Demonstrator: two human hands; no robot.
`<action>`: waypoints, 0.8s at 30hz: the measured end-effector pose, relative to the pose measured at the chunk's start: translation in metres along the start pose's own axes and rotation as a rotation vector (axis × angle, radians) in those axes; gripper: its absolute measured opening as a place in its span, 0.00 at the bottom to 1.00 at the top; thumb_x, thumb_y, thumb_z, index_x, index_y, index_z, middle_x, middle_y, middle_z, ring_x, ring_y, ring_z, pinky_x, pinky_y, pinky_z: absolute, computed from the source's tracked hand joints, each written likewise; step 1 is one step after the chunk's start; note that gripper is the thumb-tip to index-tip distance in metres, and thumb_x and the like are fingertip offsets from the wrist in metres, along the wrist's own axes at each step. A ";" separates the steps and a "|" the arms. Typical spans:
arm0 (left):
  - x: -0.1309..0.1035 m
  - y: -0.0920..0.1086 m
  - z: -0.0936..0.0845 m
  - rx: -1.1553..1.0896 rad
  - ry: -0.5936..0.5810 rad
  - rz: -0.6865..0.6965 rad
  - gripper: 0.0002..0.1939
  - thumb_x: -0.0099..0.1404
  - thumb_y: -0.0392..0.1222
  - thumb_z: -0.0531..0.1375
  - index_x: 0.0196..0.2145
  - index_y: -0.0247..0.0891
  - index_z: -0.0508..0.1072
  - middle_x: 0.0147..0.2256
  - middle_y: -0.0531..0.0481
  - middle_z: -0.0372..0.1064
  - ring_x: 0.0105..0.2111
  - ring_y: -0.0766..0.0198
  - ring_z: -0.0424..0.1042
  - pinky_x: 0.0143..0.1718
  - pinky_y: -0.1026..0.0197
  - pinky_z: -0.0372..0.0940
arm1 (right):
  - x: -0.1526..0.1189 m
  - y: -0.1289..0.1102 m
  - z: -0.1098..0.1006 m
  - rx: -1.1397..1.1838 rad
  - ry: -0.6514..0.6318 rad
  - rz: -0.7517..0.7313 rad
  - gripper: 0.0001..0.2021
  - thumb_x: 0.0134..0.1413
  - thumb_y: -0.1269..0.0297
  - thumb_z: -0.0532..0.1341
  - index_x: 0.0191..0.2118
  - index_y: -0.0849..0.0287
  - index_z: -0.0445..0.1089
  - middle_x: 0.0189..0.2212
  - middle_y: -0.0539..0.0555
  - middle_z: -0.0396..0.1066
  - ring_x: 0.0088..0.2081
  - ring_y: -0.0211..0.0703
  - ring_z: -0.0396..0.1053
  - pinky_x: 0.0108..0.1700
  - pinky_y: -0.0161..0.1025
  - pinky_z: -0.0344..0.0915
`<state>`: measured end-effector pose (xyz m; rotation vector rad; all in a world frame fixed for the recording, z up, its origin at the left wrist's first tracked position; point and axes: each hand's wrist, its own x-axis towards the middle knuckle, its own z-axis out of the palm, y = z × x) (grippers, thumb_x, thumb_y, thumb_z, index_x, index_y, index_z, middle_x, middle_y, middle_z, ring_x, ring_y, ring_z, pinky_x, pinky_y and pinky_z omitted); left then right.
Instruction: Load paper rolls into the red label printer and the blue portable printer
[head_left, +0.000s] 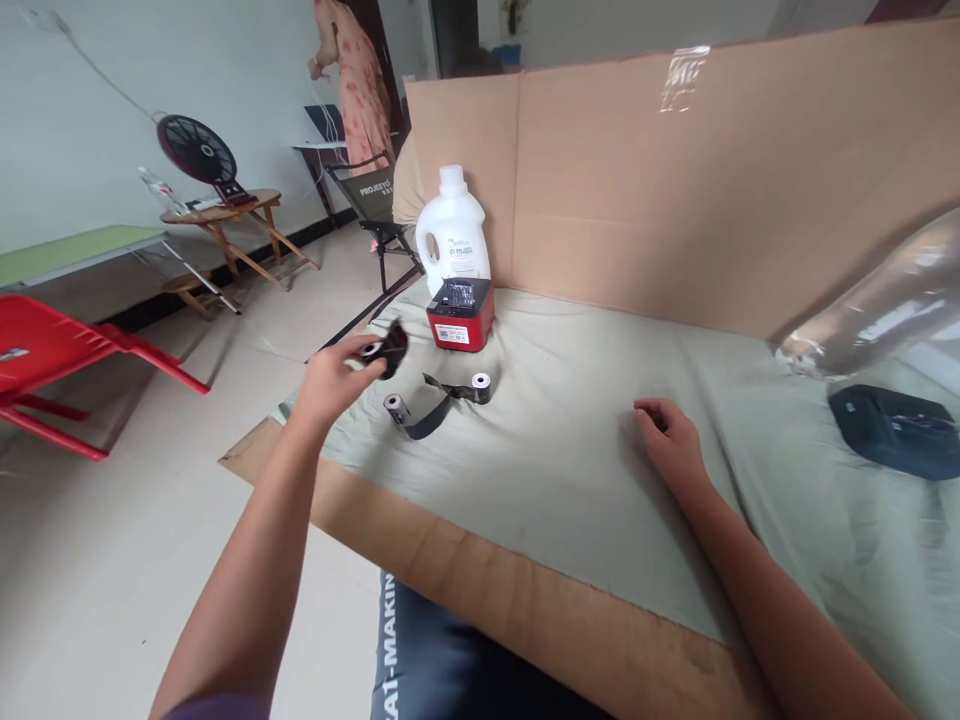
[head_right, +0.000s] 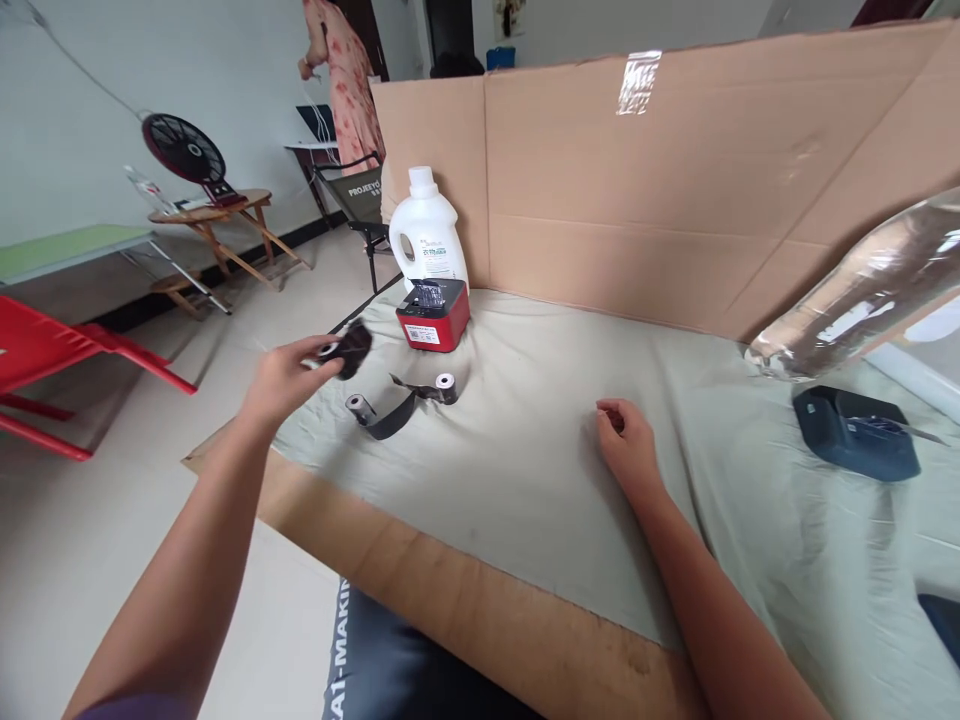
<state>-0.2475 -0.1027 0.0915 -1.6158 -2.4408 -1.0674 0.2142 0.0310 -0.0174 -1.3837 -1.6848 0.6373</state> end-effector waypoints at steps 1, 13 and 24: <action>-0.014 -0.012 -0.008 0.012 0.058 -0.084 0.20 0.57 0.48 0.63 0.48 0.46 0.78 0.39 0.52 0.78 0.37 0.58 0.76 0.43 0.60 0.68 | 0.000 0.000 0.000 0.003 0.003 0.002 0.15 0.53 0.55 0.57 0.41 0.59 0.72 0.36 0.57 0.75 0.36 0.46 0.70 0.43 0.45 0.67; -0.114 -0.030 0.024 0.066 0.109 -0.147 0.17 0.61 0.54 0.61 0.44 0.43 0.76 0.38 0.51 0.76 0.35 0.60 0.75 0.39 0.60 0.67 | 0.001 0.000 0.002 -0.028 0.037 -0.008 0.15 0.52 0.56 0.57 0.41 0.58 0.72 0.35 0.57 0.74 0.35 0.46 0.70 0.43 0.47 0.68; -0.111 0.023 0.025 0.100 0.252 0.076 0.18 0.67 0.51 0.57 0.51 0.42 0.72 0.46 0.45 0.71 0.49 0.52 0.69 0.50 0.54 0.64 | 0.001 0.005 0.003 0.002 0.019 -0.029 0.16 0.53 0.54 0.57 0.42 0.58 0.71 0.36 0.58 0.74 0.36 0.47 0.70 0.45 0.49 0.68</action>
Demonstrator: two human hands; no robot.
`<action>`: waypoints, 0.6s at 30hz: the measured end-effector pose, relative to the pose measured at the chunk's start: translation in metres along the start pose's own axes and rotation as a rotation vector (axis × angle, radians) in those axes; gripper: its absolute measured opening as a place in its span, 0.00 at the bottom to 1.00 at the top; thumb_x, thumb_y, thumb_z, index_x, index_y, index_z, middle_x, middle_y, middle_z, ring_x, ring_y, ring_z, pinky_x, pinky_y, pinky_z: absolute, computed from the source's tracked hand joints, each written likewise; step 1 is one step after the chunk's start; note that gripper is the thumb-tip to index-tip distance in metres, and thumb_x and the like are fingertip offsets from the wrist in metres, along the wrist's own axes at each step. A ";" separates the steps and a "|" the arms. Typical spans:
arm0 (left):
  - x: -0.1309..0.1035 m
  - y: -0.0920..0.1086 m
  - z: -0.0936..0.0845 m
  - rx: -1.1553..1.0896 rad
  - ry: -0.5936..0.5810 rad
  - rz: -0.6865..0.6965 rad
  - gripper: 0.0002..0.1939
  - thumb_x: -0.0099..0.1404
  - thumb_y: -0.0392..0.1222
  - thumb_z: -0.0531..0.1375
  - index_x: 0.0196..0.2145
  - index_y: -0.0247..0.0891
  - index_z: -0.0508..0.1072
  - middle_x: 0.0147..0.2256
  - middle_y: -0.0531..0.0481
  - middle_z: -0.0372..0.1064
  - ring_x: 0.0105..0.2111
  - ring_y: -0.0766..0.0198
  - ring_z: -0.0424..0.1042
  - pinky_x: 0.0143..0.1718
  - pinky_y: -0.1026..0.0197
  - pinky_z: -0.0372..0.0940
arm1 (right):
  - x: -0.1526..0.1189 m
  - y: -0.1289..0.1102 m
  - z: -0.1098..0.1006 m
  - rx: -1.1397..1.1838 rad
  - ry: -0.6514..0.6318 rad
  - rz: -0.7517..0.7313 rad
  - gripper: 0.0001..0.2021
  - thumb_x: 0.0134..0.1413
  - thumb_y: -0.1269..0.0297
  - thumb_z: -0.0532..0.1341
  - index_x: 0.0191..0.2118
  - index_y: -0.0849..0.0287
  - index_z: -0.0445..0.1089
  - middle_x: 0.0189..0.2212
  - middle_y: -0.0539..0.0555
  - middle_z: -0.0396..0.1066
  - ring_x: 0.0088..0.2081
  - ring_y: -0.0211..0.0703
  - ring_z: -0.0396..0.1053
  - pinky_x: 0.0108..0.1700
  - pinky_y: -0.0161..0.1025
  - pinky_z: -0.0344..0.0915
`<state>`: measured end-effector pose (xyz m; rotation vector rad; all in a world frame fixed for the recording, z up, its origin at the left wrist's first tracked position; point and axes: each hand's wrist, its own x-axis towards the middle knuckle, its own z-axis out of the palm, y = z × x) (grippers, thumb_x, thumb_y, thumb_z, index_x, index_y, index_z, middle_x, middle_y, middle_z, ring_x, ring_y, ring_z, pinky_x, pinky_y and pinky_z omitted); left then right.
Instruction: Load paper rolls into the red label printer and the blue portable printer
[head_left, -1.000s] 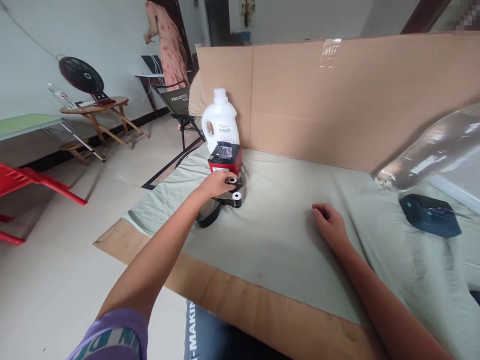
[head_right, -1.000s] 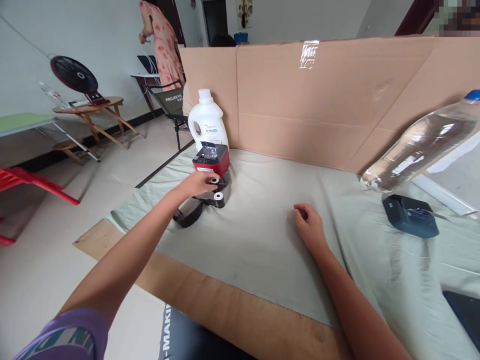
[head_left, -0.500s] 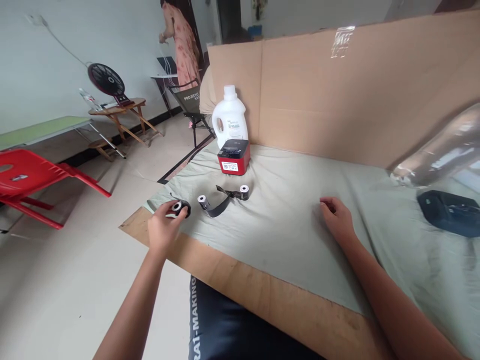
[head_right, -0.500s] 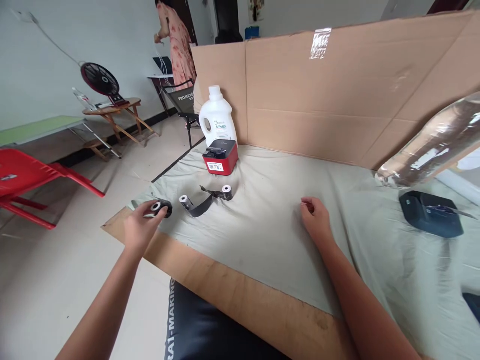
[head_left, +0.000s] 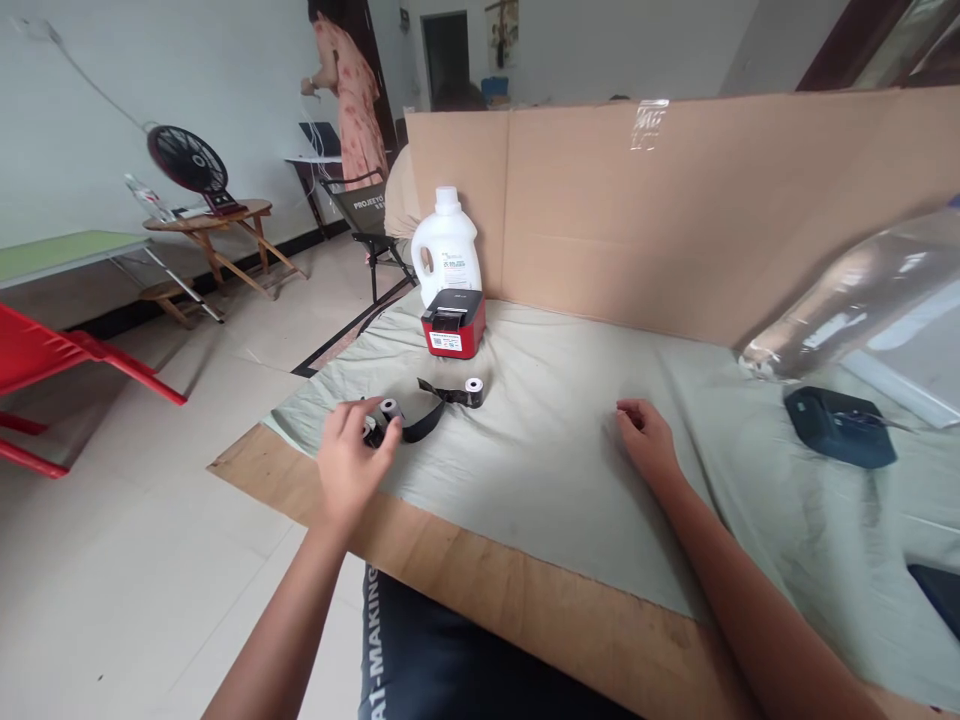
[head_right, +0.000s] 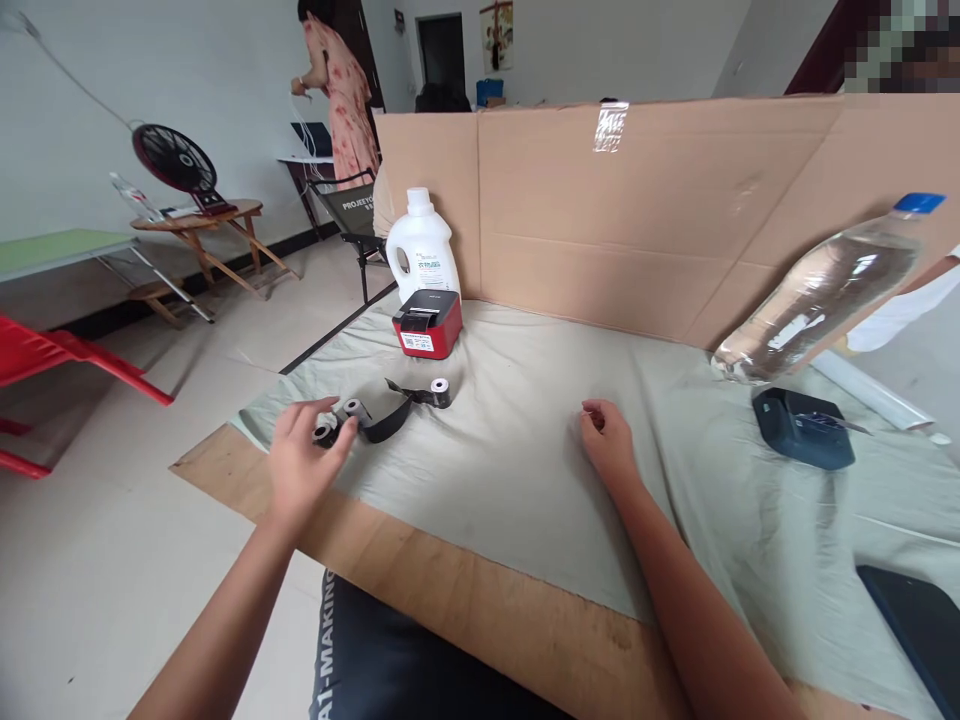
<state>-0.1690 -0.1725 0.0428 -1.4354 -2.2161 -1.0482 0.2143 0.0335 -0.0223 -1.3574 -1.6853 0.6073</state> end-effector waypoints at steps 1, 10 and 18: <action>0.007 0.011 0.007 -0.023 -0.052 0.069 0.17 0.67 0.50 0.57 0.50 0.42 0.73 0.46 0.45 0.72 0.49 0.53 0.69 0.51 0.54 0.63 | 0.000 0.000 0.000 0.000 0.003 -0.002 0.16 0.53 0.54 0.57 0.42 0.58 0.71 0.36 0.58 0.74 0.36 0.47 0.70 0.45 0.49 0.68; 0.054 0.079 0.089 0.060 -0.491 0.306 0.17 0.65 0.39 0.57 0.50 0.45 0.75 0.47 0.46 0.76 0.49 0.51 0.72 0.51 0.50 0.56 | -0.001 -0.003 -0.002 0.028 -0.012 0.018 0.16 0.53 0.53 0.57 0.42 0.58 0.71 0.38 0.60 0.74 0.38 0.48 0.71 0.44 0.48 0.68; 0.006 0.069 0.047 -0.045 -0.430 0.411 0.14 0.64 0.37 0.55 0.45 0.45 0.74 0.45 0.50 0.77 0.45 0.58 0.75 0.62 0.48 0.50 | 0.001 -0.003 -0.001 0.041 -0.028 0.022 0.16 0.52 0.54 0.57 0.41 0.59 0.70 0.35 0.60 0.73 0.36 0.49 0.70 0.43 0.48 0.67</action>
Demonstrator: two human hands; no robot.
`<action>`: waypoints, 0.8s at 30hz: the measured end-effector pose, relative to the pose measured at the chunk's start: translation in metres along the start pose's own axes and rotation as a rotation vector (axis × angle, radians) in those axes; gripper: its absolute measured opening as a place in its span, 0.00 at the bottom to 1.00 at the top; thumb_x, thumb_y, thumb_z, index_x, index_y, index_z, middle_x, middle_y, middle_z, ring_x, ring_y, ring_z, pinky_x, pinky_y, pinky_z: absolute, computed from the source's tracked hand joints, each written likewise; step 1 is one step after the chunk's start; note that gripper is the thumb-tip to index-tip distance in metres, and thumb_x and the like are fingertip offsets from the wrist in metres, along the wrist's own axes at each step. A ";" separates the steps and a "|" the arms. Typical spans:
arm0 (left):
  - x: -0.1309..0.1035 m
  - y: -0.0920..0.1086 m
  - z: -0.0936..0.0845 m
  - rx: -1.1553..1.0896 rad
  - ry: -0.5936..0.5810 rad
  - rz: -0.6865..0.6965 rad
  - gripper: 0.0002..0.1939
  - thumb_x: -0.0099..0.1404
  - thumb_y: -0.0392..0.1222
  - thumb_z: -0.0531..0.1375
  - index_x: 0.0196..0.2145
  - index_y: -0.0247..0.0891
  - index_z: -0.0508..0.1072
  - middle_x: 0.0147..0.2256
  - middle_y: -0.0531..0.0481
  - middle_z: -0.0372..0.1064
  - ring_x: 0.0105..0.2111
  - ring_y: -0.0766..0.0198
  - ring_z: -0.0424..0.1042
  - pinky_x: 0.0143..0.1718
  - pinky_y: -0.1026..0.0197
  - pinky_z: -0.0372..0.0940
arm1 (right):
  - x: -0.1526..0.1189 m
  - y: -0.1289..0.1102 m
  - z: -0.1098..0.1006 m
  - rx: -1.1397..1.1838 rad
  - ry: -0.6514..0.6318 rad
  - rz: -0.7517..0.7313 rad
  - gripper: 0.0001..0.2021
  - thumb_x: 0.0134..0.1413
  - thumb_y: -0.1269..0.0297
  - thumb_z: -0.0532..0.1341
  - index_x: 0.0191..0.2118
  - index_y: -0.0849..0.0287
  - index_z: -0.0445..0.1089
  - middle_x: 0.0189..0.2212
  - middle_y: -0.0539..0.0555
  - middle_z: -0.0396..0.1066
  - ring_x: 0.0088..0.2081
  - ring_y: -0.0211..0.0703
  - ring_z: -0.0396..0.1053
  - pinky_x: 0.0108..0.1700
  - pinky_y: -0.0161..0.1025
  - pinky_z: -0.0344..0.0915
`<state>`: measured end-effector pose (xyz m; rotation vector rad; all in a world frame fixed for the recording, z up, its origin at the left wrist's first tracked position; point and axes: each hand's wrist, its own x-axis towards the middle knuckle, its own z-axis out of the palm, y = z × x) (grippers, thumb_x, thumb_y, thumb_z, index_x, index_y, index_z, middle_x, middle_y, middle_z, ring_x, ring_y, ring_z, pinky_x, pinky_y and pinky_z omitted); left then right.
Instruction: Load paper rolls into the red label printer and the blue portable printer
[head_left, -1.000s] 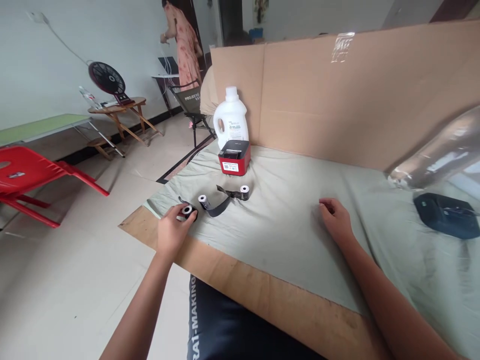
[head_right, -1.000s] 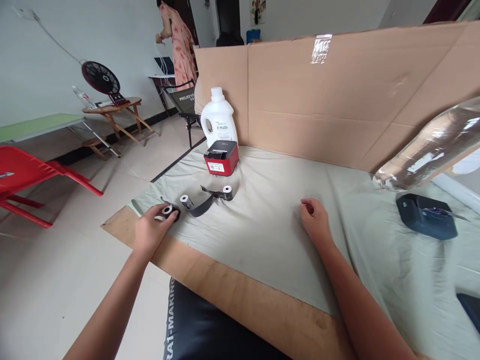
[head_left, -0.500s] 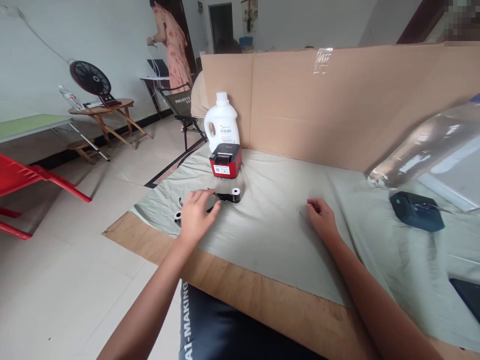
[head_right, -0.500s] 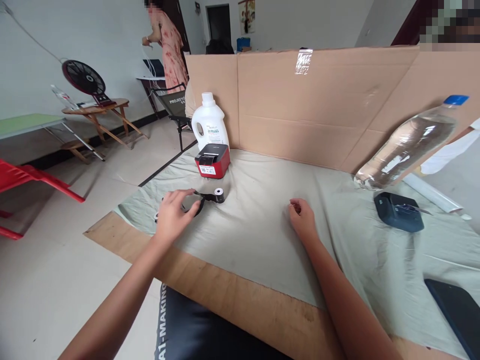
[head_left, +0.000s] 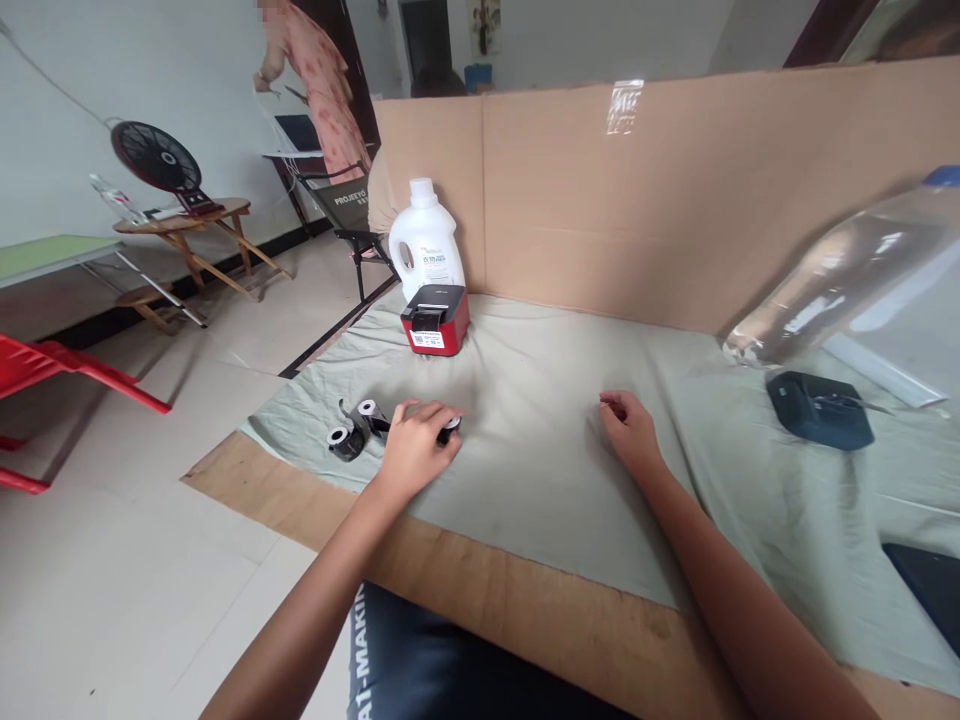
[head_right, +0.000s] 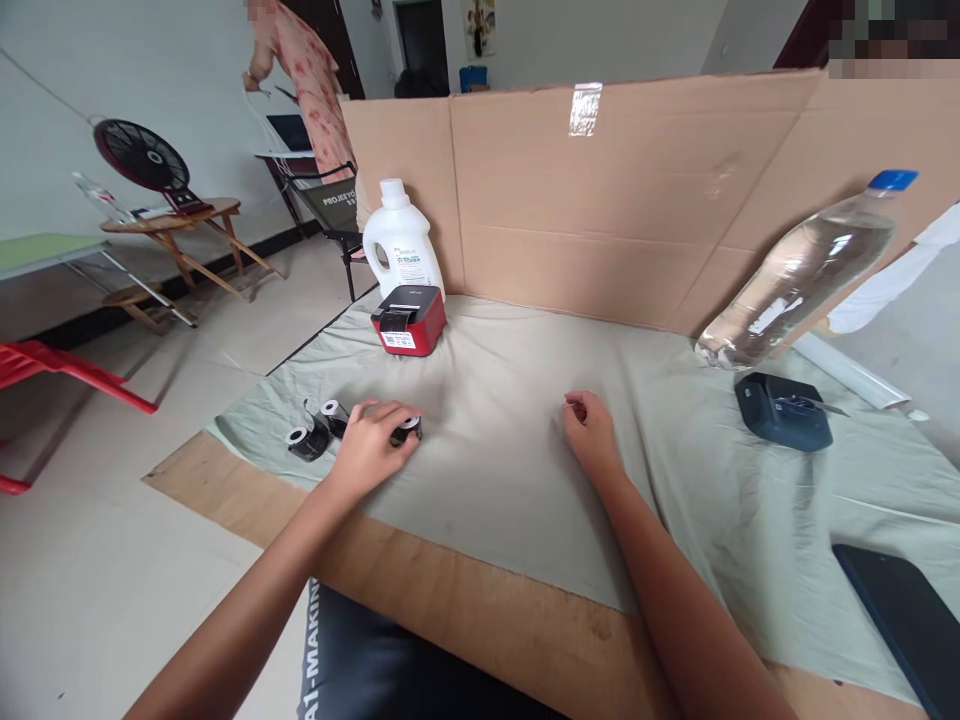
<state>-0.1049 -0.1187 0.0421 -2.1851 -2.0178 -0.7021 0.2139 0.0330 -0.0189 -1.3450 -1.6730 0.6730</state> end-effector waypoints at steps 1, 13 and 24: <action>-0.009 0.000 -0.003 -0.010 -0.002 0.019 0.14 0.64 0.36 0.54 0.45 0.45 0.74 0.44 0.51 0.77 0.46 0.58 0.75 0.63 0.48 0.49 | 0.000 0.000 0.000 0.001 0.003 0.000 0.16 0.51 0.54 0.57 0.41 0.59 0.70 0.35 0.60 0.73 0.36 0.49 0.70 0.43 0.48 0.67; -0.116 -0.005 -0.045 0.027 0.111 0.030 0.15 0.67 0.40 0.58 0.51 0.49 0.73 0.46 0.47 0.76 0.43 0.54 0.76 0.43 0.53 0.69 | 0.000 0.002 0.001 -0.023 0.010 -0.017 0.16 0.51 0.53 0.57 0.40 0.58 0.71 0.36 0.59 0.74 0.35 0.47 0.69 0.42 0.48 0.67; -0.141 0.005 -0.093 0.144 0.461 -0.550 0.14 0.67 0.50 0.58 0.49 0.51 0.73 0.44 0.50 0.75 0.37 0.54 0.76 0.36 0.53 0.69 | -0.001 -0.003 0.000 -0.051 0.004 -0.005 0.15 0.50 0.55 0.57 0.41 0.58 0.71 0.35 0.58 0.73 0.35 0.47 0.69 0.44 0.48 0.67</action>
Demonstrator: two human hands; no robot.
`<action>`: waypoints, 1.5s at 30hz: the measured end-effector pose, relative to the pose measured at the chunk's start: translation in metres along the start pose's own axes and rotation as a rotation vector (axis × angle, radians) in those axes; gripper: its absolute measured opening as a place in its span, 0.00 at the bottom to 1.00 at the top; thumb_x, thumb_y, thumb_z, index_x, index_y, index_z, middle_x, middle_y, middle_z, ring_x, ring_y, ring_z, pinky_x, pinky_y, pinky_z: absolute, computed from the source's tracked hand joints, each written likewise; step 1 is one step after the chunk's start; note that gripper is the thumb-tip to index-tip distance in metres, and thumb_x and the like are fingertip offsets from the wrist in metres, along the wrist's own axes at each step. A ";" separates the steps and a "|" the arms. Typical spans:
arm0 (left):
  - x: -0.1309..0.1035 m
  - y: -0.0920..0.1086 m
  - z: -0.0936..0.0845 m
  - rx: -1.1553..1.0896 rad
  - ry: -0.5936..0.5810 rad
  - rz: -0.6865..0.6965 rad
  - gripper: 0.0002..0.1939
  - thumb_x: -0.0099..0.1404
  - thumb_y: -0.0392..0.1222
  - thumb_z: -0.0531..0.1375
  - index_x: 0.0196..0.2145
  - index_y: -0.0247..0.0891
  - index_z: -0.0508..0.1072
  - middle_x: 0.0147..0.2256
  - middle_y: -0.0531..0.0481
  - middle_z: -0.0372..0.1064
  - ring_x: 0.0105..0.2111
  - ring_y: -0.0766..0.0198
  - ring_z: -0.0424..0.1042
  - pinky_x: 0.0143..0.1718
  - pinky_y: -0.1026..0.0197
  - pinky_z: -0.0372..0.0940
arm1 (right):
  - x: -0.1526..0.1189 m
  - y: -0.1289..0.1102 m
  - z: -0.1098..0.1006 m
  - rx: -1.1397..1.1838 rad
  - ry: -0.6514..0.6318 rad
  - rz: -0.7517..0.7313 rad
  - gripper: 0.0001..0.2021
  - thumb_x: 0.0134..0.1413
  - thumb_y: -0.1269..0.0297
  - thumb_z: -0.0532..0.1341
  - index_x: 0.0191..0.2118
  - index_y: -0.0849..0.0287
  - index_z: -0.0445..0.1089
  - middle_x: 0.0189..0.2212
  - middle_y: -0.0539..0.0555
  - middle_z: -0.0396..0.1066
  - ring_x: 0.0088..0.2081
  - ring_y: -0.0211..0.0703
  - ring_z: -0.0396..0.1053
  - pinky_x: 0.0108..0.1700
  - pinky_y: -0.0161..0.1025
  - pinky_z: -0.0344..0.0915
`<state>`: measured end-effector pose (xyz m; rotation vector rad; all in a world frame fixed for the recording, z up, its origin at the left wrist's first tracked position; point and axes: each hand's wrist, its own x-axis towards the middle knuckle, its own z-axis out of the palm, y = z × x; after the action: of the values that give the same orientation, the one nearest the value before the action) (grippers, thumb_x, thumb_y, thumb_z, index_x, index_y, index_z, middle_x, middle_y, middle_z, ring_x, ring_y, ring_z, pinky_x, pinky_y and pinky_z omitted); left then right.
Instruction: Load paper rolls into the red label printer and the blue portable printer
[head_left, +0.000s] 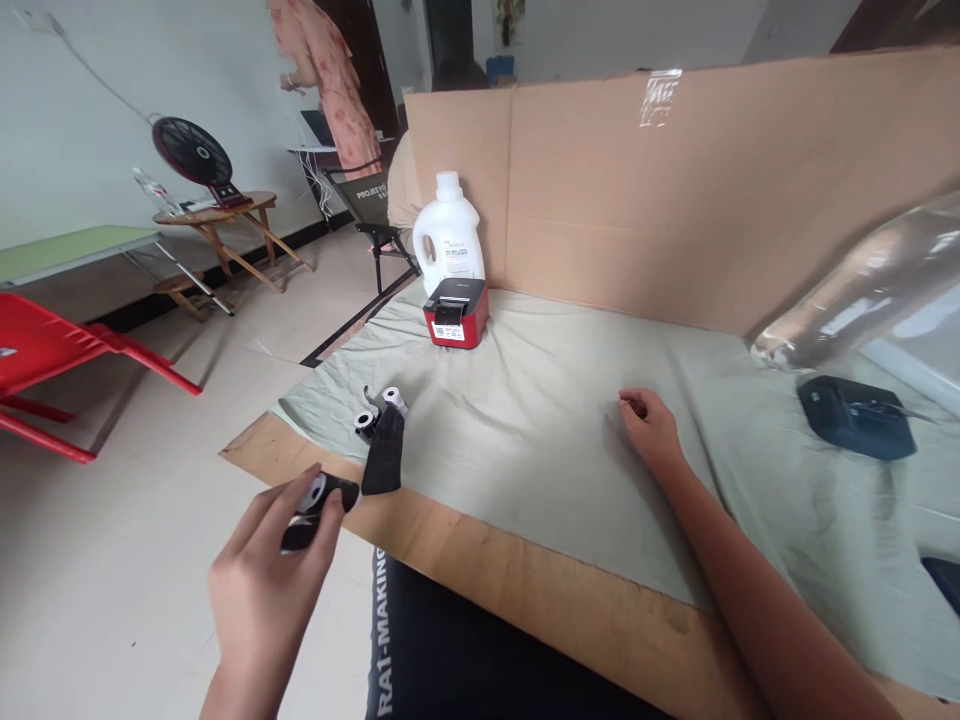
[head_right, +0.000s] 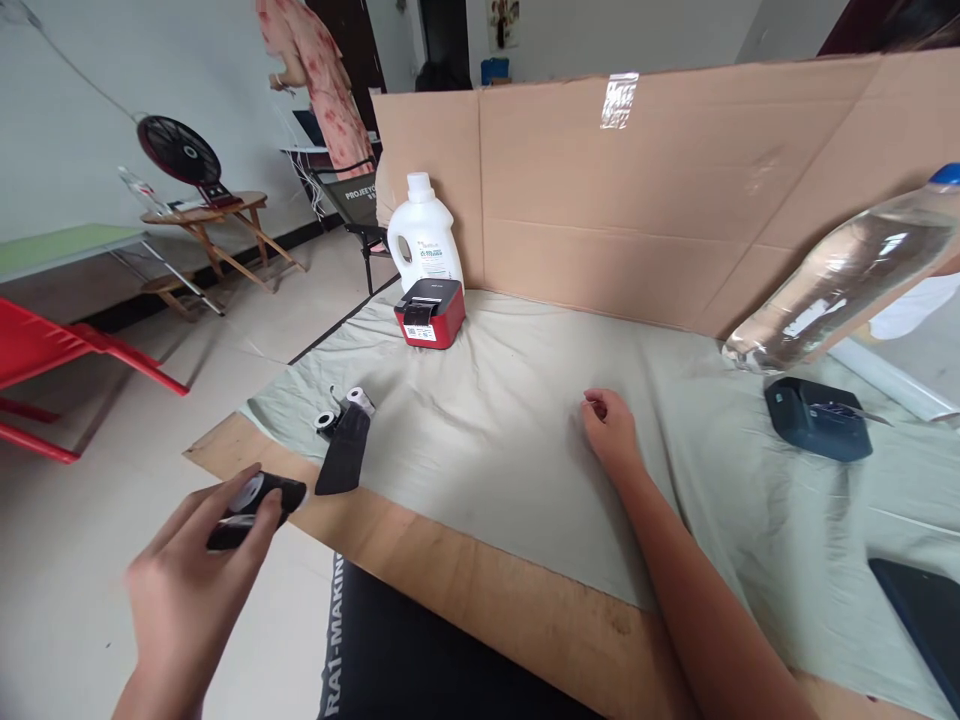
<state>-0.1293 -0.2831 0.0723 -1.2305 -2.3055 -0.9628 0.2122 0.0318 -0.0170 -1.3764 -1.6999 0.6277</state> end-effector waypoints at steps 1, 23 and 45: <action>0.001 -0.004 0.000 0.043 -0.008 -0.031 0.14 0.67 0.51 0.58 0.49 0.51 0.73 0.44 0.50 0.75 0.36 0.54 0.76 0.35 0.53 0.69 | 0.000 0.000 0.000 -0.007 -0.003 -0.002 0.15 0.50 0.55 0.57 0.40 0.58 0.71 0.35 0.58 0.73 0.35 0.47 0.69 0.44 0.48 0.67; 0.037 0.002 0.074 0.237 -0.214 -0.081 0.17 0.66 0.52 0.58 0.50 0.49 0.74 0.42 0.47 0.78 0.32 0.52 0.75 0.26 0.59 0.60 | 0.001 0.003 0.001 -0.006 -0.005 -0.028 0.15 0.51 0.56 0.57 0.41 0.58 0.71 0.35 0.58 0.74 0.35 0.48 0.70 0.45 0.49 0.67; 0.034 0.008 0.094 0.348 -0.201 -0.190 0.22 0.67 0.51 0.57 0.56 0.44 0.70 0.41 0.43 0.76 0.45 0.47 0.73 0.43 0.52 0.63 | 0.004 0.011 0.004 -0.004 -0.013 -0.052 0.16 0.52 0.54 0.58 0.41 0.59 0.71 0.36 0.59 0.73 0.35 0.47 0.69 0.42 0.47 0.67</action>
<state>-0.1411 -0.1937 0.0289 -1.0159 -2.6427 -0.4766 0.2142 0.0387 -0.0265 -1.3291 -1.7426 0.6045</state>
